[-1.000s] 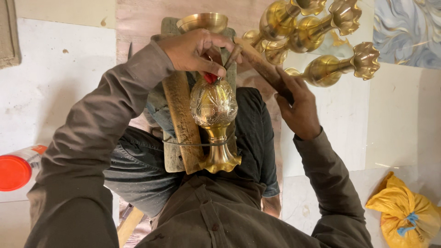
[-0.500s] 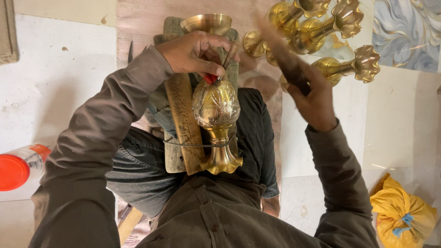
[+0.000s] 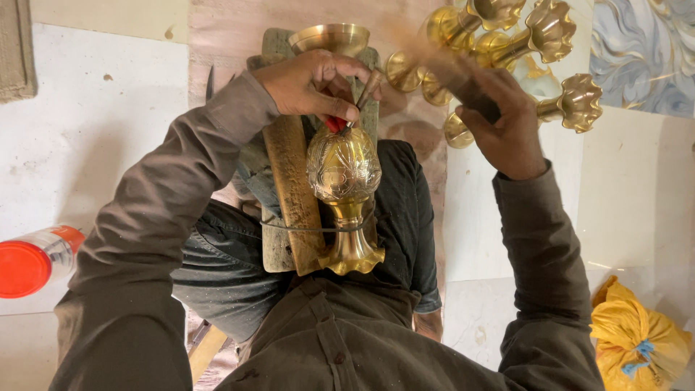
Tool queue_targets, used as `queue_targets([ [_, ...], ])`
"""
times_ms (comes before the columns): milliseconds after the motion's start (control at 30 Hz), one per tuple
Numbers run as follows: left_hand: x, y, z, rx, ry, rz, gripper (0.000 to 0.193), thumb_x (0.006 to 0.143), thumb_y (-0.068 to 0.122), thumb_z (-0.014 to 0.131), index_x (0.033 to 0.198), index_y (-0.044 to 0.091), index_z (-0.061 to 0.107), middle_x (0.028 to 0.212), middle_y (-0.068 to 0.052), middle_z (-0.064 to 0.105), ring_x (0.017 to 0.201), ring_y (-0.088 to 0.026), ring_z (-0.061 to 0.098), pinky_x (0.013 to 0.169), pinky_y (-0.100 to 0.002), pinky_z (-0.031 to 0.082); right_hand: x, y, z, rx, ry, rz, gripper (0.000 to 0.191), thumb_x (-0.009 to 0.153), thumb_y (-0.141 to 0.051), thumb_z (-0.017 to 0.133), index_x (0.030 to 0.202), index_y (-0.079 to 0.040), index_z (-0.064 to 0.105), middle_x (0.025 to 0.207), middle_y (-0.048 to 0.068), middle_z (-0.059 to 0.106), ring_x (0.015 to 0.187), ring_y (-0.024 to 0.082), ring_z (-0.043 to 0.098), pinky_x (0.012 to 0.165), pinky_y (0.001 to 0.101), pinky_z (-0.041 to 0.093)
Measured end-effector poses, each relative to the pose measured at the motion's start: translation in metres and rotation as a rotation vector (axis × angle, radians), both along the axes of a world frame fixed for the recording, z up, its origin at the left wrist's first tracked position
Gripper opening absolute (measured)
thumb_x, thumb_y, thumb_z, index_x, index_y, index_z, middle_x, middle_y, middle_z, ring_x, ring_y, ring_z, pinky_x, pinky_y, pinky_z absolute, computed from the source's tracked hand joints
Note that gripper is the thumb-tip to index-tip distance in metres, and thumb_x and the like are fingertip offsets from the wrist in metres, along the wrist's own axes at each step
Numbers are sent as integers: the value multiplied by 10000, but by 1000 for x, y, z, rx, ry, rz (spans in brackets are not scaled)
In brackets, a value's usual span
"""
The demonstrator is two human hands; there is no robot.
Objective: The person sits cross-legged on the floor with a brass vase clamped to a wooden board on their lap. They hold a chisel against the vase's etched surface and strike it with a wooden mallet, engraving decorative patterns, repositioning the chisel repeatedly across the surface.
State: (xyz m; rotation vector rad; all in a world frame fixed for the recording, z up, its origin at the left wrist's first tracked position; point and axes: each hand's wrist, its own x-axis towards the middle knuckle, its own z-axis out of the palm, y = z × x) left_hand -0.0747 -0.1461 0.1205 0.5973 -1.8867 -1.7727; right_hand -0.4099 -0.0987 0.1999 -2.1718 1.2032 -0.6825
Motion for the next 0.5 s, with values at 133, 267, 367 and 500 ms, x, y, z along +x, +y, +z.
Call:
queue_targets([
  [133, 1, 0, -1, -49, -7, -7, 437, 943, 187, 749, 1352, 94, 626, 985, -93, 775, 900, -157, 768, 854, -298, 642, -1, 2, -8, -86, 81, 1, 632, 981, 119, 683, 1570, -42, 520, 1367, 73, 598, 1219, 175, 623, 995, 326, 561],
  [267, 1, 0, -1, -57, 5, 1, 436, 928, 171, 760, 1338, 87, 637, 1008, -94, 778, 888, -160, 775, 860, -307, 653, -7, -4, -19, 127, -216, -91, 520, 1065, 111, 650, 1557, -4, 526, 1243, 34, 674, 1093, 104, 644, 881, 261, 548],
  [367, 1, 1, -1, -42, 10, -3, 430, 930, 155, 758, 1337, 87, 636, 1002, -94, 775, 888, -164, 771, 850, -312, 654, -9, -4, -19, 83, -181, -96, 511, 1049, 118, 659, 1526, 0, 516, 1348, 39, 636, 1184, 128, 642, 950, 294, 569],
  [500, 2, -1, 1, -5, 5, -8, 417, 941, 142, 735, 1341, 88, 629, 997, -86, 769, 889, -165, 768, 829, -315, 666, -5, 4, -8, -51, 4, -82, 628, 967, 139, 647, 1557, -32, 516, 1326, 66, 617, 1166, 140, 644, 962, 297, 573],
])
